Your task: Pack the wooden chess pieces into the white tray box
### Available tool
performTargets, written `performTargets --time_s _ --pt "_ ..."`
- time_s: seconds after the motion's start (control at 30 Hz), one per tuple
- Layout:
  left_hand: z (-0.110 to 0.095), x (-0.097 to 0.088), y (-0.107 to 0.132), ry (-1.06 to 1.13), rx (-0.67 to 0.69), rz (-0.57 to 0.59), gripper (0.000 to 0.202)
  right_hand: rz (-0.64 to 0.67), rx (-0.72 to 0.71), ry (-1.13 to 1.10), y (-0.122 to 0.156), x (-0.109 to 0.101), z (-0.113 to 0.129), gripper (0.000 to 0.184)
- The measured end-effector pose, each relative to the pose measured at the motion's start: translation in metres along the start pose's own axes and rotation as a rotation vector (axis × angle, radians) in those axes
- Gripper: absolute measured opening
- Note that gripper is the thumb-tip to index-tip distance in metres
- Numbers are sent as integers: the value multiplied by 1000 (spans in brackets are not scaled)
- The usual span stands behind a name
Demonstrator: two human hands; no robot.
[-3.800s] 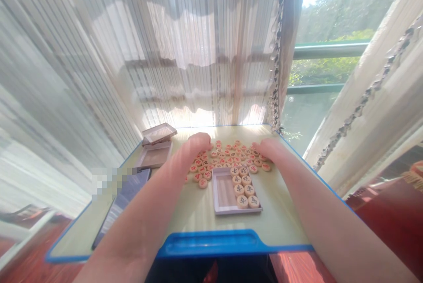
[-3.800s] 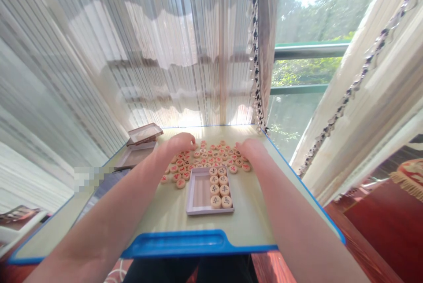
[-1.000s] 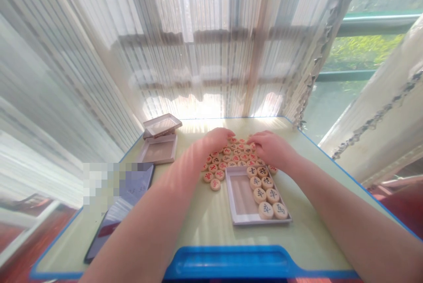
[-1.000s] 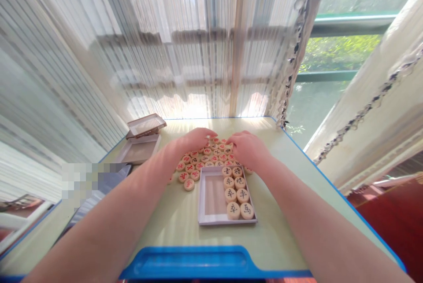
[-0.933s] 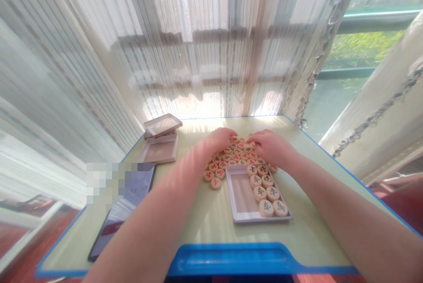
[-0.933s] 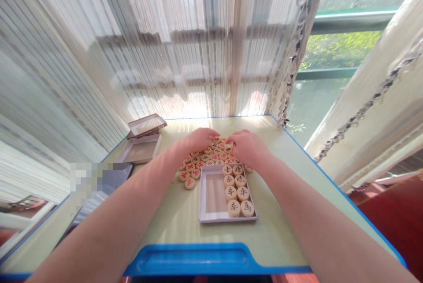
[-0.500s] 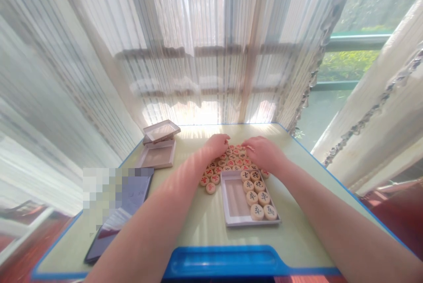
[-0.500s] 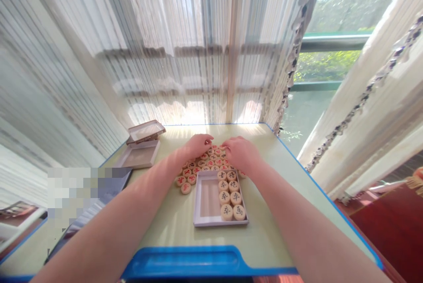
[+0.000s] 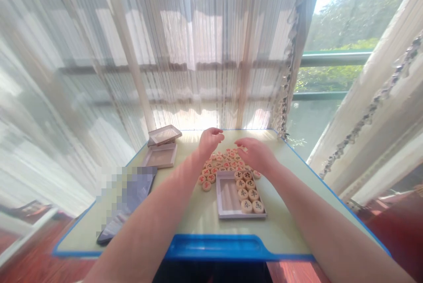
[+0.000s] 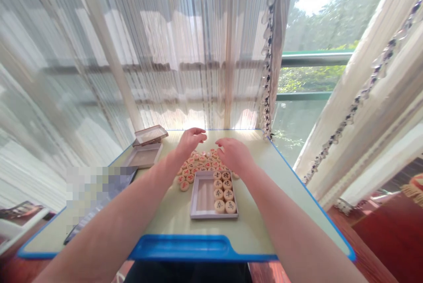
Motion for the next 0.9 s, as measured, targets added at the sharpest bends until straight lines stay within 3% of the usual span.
performTargets --time_s 0.17,0.37,0.53,0.63,0.77,0.9 --pt "-3 -9 24 338 -148 35 27 37 61 -91 2 8 3 28" --pt "12 -28 42 373 -152 -80 30 49 -69 -74 8 12 17 26" --pt "1 -25 51 363 -160 32 33 56 -83 -43 10 11 21 28" --pt "-7 -17 61 337 -262 176 37 12 -98 -42 9 6 24 30" --pt "-14 -13 70 426 -328 217 49 -86 -137 -18 7 -6 33 23" --pt "-14 -11 71 372 -299 274 41 -109 -144 55 7 -10 36 20"
Point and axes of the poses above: each hand's wrist, its own y-axis away from the middle knuckle, its own x-axis out of the palm, z = x × y, the point moved 6 cm from there along -y, towards the middle knuckle, and after that the axes turned 14 degrees about -z, right-handed, at the moved point
